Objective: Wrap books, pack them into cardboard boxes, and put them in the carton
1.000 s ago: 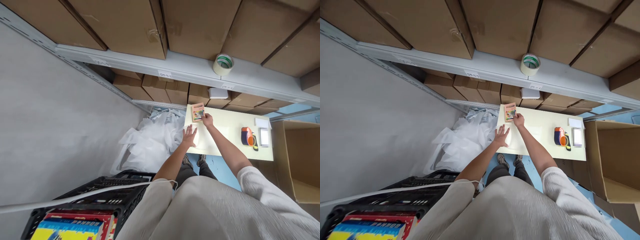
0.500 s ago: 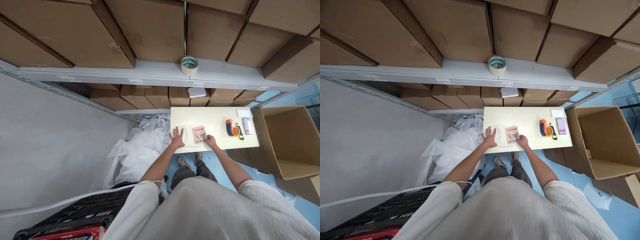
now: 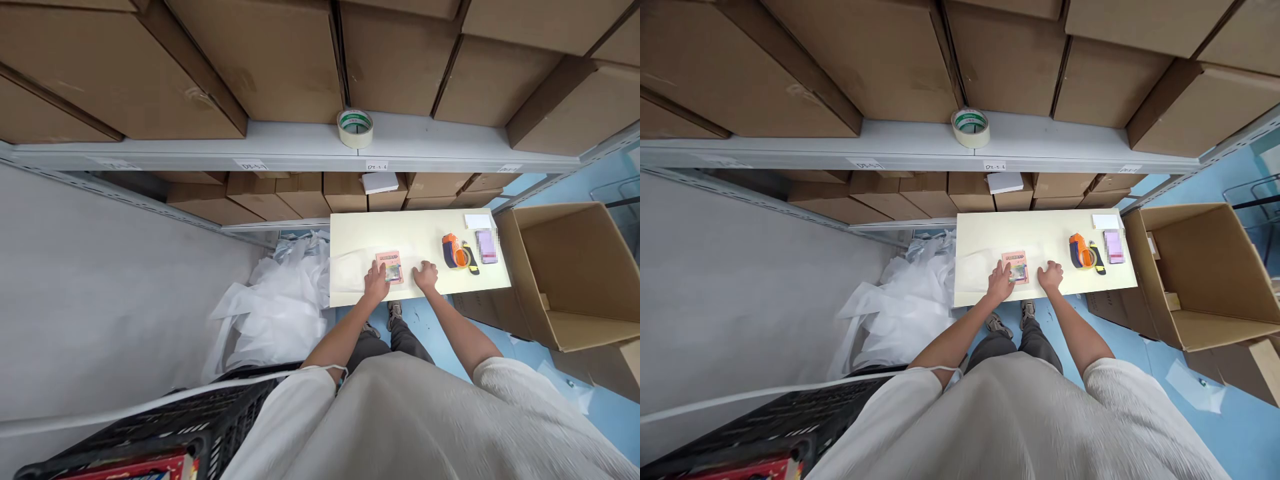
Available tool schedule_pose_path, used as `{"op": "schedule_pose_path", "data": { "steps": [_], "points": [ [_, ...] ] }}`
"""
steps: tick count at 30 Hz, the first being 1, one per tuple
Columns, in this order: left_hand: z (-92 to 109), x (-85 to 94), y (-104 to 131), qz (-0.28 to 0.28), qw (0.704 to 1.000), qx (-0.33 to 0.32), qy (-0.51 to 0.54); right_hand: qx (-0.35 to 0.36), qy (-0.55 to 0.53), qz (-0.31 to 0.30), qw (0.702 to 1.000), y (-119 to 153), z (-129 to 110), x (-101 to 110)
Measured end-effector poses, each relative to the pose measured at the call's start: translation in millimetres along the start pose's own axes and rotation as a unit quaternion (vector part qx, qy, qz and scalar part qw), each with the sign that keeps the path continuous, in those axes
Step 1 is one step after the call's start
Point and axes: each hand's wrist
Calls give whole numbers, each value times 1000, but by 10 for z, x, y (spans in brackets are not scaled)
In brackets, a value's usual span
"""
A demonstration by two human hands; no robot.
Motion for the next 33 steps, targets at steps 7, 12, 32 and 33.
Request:
{"op": "schedule_pose_path", "data": {
  "steps": [7,12,32,33],
  "points": [
    [4,-58,-54,2,1000,0,-22,-21,-60,-75,995,-207,42,15],
    [13,-61,-31,21,999,-4,-26,23,-144,-82,986,-155,-73,10],
    [79,159,96,13,997,-79,18,73,-136,-127,980,38,-295,-184],
    [80,153,103,13,997,-79,21,51,-126,-112,984,27,-301,-178]
  ]
}}
Point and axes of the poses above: each hand's wrist, its own y-axis away from the middle knuckle, its own x-axis out of the back of the hand, z = x × y, and after that the axes turned 4 degrees about z, right-handed
